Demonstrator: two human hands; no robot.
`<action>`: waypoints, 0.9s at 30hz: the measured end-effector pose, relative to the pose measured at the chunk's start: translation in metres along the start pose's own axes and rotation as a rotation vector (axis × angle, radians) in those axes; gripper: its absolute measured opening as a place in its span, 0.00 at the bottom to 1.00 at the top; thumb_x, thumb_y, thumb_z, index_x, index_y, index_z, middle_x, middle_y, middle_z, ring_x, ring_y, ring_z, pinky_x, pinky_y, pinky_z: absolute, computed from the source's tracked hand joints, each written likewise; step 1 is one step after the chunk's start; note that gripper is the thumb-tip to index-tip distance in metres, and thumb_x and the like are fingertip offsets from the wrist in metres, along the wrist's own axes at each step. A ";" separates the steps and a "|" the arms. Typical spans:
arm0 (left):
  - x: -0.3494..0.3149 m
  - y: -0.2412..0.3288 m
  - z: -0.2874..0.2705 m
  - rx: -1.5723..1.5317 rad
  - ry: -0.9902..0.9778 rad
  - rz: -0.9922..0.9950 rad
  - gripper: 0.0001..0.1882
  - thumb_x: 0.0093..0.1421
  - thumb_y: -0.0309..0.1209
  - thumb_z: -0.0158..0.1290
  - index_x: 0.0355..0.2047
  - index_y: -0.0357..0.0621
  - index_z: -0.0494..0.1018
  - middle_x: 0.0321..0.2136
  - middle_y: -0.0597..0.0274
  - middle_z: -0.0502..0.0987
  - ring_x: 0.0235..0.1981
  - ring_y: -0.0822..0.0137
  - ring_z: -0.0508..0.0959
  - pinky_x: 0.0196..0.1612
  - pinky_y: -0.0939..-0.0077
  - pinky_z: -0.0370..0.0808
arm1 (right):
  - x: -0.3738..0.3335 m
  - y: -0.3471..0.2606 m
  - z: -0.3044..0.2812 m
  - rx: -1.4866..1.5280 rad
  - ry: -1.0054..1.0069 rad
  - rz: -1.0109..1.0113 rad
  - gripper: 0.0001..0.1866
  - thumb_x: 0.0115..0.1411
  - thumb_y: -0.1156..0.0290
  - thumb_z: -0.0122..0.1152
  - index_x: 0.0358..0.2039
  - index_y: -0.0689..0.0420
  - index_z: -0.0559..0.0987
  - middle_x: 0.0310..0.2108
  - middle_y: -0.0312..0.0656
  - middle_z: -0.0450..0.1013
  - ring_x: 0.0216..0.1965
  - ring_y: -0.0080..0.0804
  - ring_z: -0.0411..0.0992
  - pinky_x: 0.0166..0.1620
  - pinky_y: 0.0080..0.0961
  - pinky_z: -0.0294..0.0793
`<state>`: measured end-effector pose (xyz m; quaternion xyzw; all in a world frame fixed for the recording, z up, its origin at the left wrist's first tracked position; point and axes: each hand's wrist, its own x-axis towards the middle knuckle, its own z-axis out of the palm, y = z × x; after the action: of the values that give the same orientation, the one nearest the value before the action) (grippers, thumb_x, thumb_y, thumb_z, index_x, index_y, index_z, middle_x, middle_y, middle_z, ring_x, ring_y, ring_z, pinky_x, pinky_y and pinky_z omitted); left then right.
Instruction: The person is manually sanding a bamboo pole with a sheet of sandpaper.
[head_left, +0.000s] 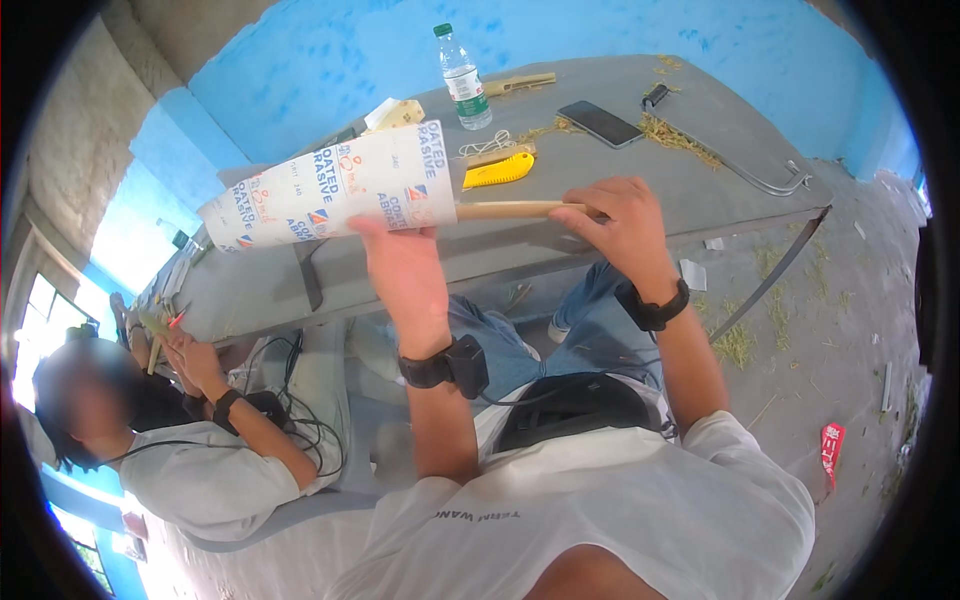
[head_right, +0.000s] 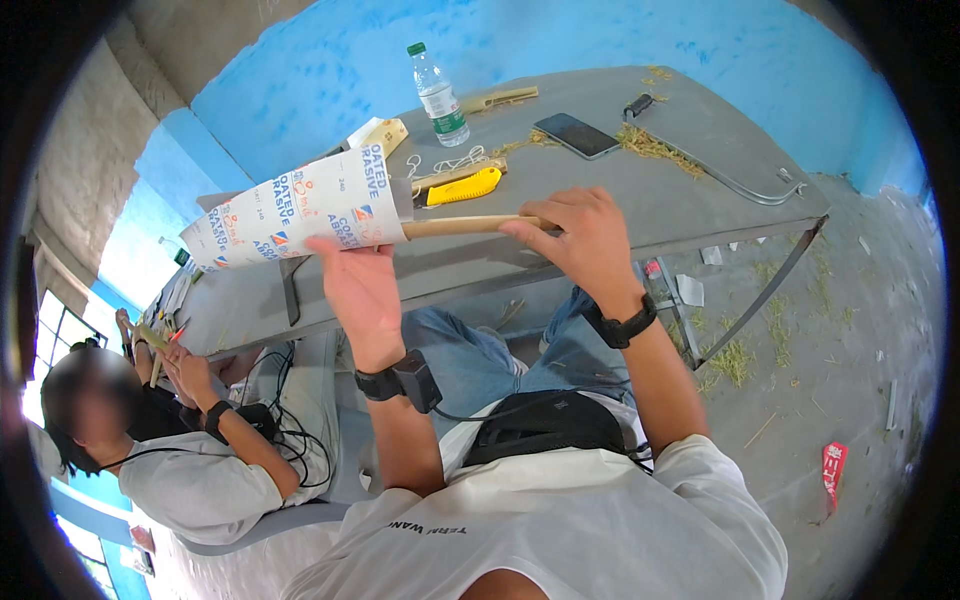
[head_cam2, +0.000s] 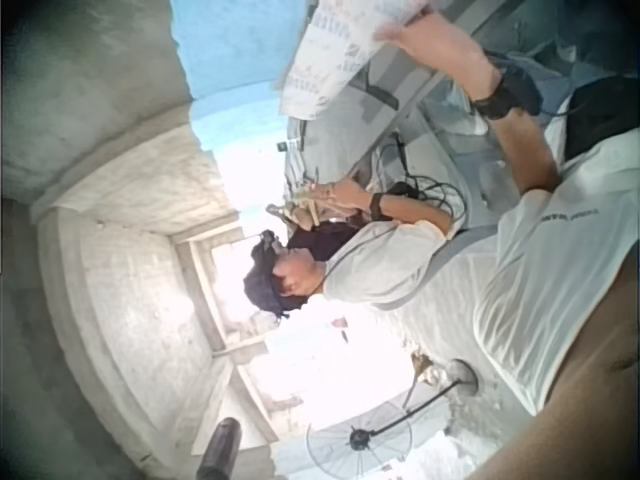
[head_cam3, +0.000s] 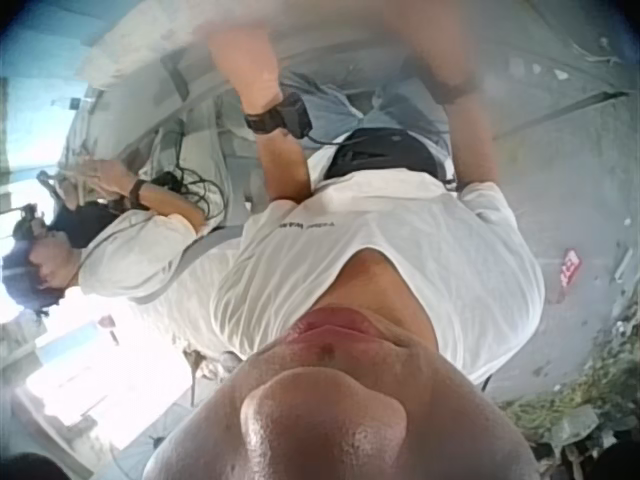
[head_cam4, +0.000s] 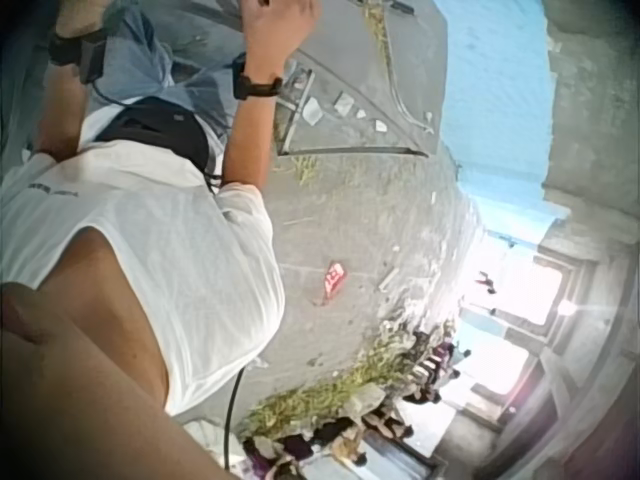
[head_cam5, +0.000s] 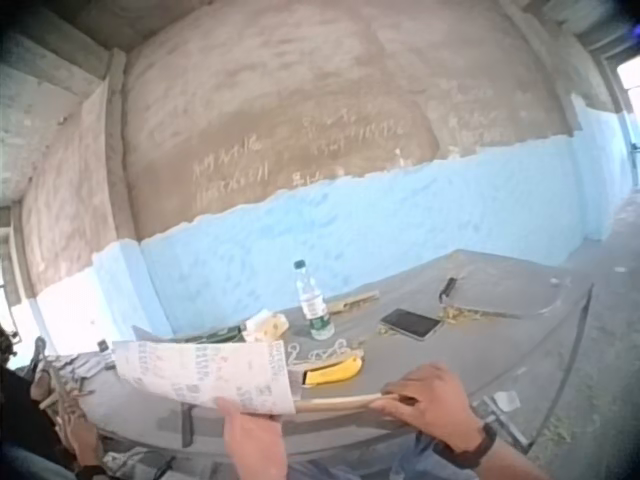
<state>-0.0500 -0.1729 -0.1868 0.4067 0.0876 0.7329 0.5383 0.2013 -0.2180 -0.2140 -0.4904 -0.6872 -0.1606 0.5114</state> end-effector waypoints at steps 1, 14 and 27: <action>0.000 0.005 0.000 -0.031 -0.025 0.007 0.37 0.73 0.54 0.48 0.74 0.49 0.53 0.71 0.61 0.61 0.70 0.61 0.62 0.69 0.54 0.62 | 0.000 0.000 0.000 0.010 -0.009 0.009 0.17 0.55 0.49 0.73 0.30 0.50 0.88 0.25 0.33 0.78 0.31 0.34 0.75 0.40 0.34 0.68; 0.020 0.044 -0.018 -0.107 0.127 0.130 0.39 0.68 0.59 0.53 0.71 0.52 0.61 0.67 0.65 0.68 0.67 0.63 0.68 0.69 0.55 0.66 | 0.008 -0.002 -0.019 0.039 -0.205 -0.151 0.16 0.63 0.54 0.67 0.47 0.48 0.87 0.34 0.40 0.75 0.37 0.40 0.73 0.43 0.35 0.70; -0.008 0.025 0.020 -0.078 0.147 0.020 0.34 0.72 0.53 0.52 0.70 0.48 0.62 0.67 0.62 0.69 0.67 0.61 0.69 0.69 0.56 0.66 | 0.001 -0.046 -0.012 0.168 -0.358 -0.142 0.21 0.66 0.54 0.65 0.55 0.50 0.80 0.34 0.42 0.74 0.33 0.44 0.76 0.34 0.38 0.76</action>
<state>-0.0530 -0.1959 -0.1636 0.3312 0.0941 0.7690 0.5386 0.1696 -0.2472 -0.1949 -0.4171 -0.8107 -0.0487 0.4078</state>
